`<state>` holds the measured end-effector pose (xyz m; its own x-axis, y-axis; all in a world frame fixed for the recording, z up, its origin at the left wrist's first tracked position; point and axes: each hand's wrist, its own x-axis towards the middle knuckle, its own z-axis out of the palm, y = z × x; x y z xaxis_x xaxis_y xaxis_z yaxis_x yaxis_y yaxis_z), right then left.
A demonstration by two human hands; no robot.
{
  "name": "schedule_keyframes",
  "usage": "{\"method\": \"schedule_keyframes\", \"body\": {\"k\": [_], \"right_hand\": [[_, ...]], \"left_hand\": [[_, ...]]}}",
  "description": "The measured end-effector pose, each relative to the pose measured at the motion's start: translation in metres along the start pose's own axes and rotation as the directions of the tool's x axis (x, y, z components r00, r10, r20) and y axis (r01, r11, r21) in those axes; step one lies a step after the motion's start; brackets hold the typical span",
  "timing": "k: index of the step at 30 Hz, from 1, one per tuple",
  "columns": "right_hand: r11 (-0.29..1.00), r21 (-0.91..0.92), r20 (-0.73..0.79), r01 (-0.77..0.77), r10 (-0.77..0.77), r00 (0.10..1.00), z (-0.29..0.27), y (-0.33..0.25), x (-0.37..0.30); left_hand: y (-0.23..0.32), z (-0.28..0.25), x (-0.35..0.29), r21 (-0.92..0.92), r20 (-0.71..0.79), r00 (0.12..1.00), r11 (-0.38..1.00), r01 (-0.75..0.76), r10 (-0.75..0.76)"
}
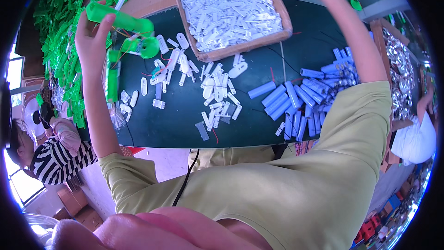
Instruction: The person assembles electronic components by hand, placing batteries and circuit boards into plastic housings and securing them with adhesive strips.
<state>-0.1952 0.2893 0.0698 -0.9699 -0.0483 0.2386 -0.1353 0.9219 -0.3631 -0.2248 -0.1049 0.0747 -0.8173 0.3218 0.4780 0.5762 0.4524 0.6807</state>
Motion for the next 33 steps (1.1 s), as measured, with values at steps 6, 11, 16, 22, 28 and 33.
{"method": "schedule_keyframes", "body": {"k": [6,11,16,22,28,33], "right_hand": [[0.673,0.023,-0.513,0.739,-0.626,0.587,0.083,-0.101,-0.021],[0.609,0.767,0.107,0.2,-0.43,0.896,0.047,-0.127,-0.047],[0.096,0.99,0.132,-0.104,-0.358,0.924,0.016,-0.139,-0.083],[-0.089,0.874,0.332,-0.477,-0.607,0.722,0.013,-0.165,-0.141],[0.243,0.92,0.362,-0.308,-0.225,0.905,-0.025,-0.163,-0.191],[0.735,0.672,0.012,0.092,-0.135,0.991,-0.039,-0.144,-0.197]], "left_hand": [[0.043,0.023,0.004,-0.536,-0.118,0.957,0.828,0.162,-0.264],[0.061,0.017,-0.006,-0.734,-0.031,0.983,0.672,0.1,-0.181],[0.08,0.038,-0.035,-0.708,0.265,0.948,0.703,0.068,0.175],[0.143,0.041,-0.058,-0.941,0.032,0.997,0.338,0.005,0.075],[0.122,0.024,-0.067,-0.515,-0.178,0.952,0.801,-0.305,0.248],[0.137,0.021,-0.085,-0.397,-0.263,0.899,0.81,-0.431,0.349]]}}
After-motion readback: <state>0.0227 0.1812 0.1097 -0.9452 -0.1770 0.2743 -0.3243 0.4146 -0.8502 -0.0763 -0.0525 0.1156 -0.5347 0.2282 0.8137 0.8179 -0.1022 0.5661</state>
